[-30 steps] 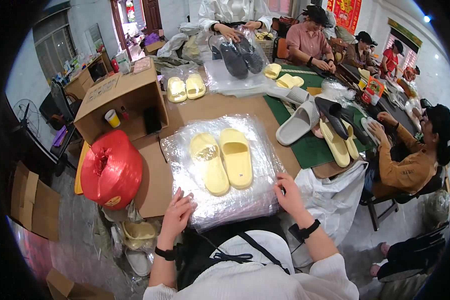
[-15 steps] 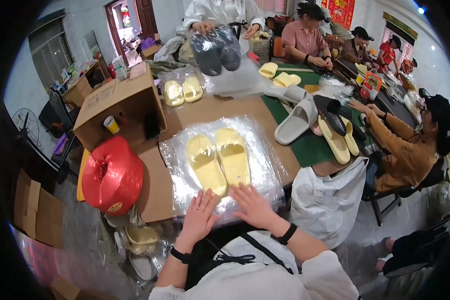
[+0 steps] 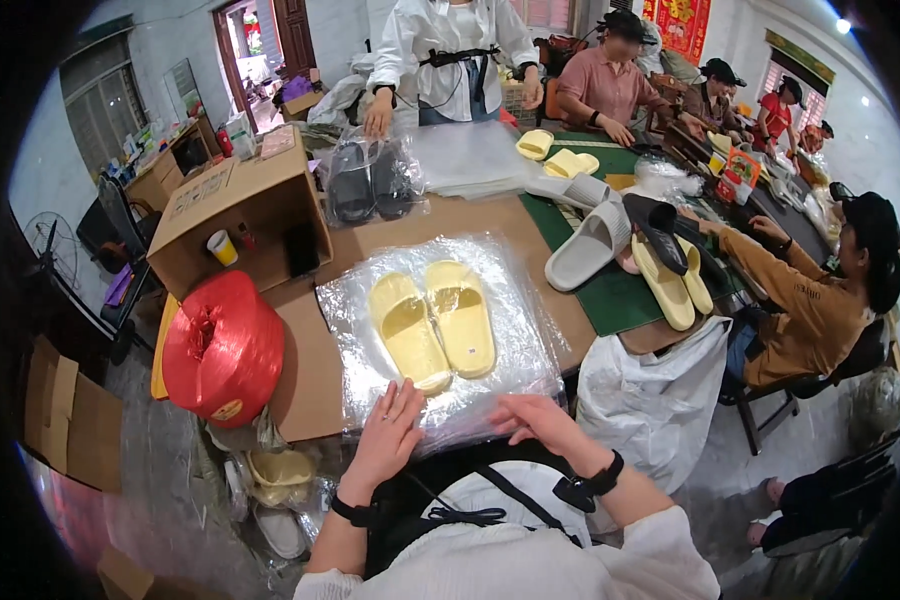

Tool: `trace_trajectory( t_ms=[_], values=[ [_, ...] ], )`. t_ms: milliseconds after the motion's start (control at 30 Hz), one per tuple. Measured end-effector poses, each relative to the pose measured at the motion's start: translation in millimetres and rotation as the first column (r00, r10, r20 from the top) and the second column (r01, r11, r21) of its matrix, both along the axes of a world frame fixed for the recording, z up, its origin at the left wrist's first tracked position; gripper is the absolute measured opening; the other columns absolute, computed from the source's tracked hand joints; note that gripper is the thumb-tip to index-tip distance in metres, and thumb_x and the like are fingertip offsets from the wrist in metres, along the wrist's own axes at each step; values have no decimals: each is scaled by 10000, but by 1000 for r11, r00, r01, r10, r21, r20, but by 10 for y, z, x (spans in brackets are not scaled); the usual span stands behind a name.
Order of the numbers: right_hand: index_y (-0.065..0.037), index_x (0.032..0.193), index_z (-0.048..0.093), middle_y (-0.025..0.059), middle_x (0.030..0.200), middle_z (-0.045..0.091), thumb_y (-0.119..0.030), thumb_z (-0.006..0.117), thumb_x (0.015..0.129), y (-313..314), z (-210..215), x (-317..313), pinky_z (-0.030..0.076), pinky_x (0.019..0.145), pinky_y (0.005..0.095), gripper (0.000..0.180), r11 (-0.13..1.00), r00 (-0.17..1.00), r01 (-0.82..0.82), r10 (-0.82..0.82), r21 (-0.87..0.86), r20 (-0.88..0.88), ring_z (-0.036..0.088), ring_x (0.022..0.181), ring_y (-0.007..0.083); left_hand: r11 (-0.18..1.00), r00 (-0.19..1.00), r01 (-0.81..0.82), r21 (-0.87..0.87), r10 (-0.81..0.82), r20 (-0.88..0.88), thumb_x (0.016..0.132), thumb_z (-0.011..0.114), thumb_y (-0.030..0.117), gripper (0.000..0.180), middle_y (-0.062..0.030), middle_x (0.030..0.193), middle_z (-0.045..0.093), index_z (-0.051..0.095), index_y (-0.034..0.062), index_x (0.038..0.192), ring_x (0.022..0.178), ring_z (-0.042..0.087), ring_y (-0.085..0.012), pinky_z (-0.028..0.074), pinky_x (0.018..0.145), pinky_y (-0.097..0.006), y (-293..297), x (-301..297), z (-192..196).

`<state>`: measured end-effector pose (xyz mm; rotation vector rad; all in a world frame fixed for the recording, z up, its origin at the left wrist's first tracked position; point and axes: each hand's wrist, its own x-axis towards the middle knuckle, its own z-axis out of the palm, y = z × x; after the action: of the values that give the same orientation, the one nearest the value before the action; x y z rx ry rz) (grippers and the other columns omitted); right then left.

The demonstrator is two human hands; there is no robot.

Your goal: Packaging different pairs of slide sandals into plastic bags and placing them into a larger sack.

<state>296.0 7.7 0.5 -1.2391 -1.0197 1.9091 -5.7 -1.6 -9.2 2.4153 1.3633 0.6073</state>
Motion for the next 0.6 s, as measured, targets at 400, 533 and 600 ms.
trace_trajectory(
  t_ms=[400, 533, 600],
  values=[
    [-53, 1004, 607, -2, 782, 583, -244, 583, 969, 278, 80, -361, 391, 535, 206, 195, 976, 903, 137, -193, -168, -385, 517, 647, 71, 597, 632, 234, -767, 506, 587, 1020, 483, 371, 513, -203, 1462, 449, 455, 30, 1403, 1311, 488, -338, 385, 1090, -458, -403, 7, 452],
    [-27, 940, 652, 69, 872, 651, -102, 629, 890, 15, 124, -437, 486, 652, 293, 93, 972, 963, 233, -230, 7, -137, 611, 717, 153, 287, 178, 839, -462, 658, 732, 982, 319, 643, 782, -202, 1399, 506, 377, 12, 1440, 1286, 511, -278, 429, 1066, -424, -430, 191, 278],
    [3, 910, 671, 59, 833, 673, -94, 682, 847, -163, -28, -377, 489, 707, 269, 117, 988, 985, 144, -138, 53, -101, 625, 764, 140, 573, -24, 554, -605, 737, 676, 1015, 301, 585, 709, -179, 1408, 493, 384, 20, 1435, 1286, 504, -260, 420, 1081, -411, -353, 302, 326]
  ],
)
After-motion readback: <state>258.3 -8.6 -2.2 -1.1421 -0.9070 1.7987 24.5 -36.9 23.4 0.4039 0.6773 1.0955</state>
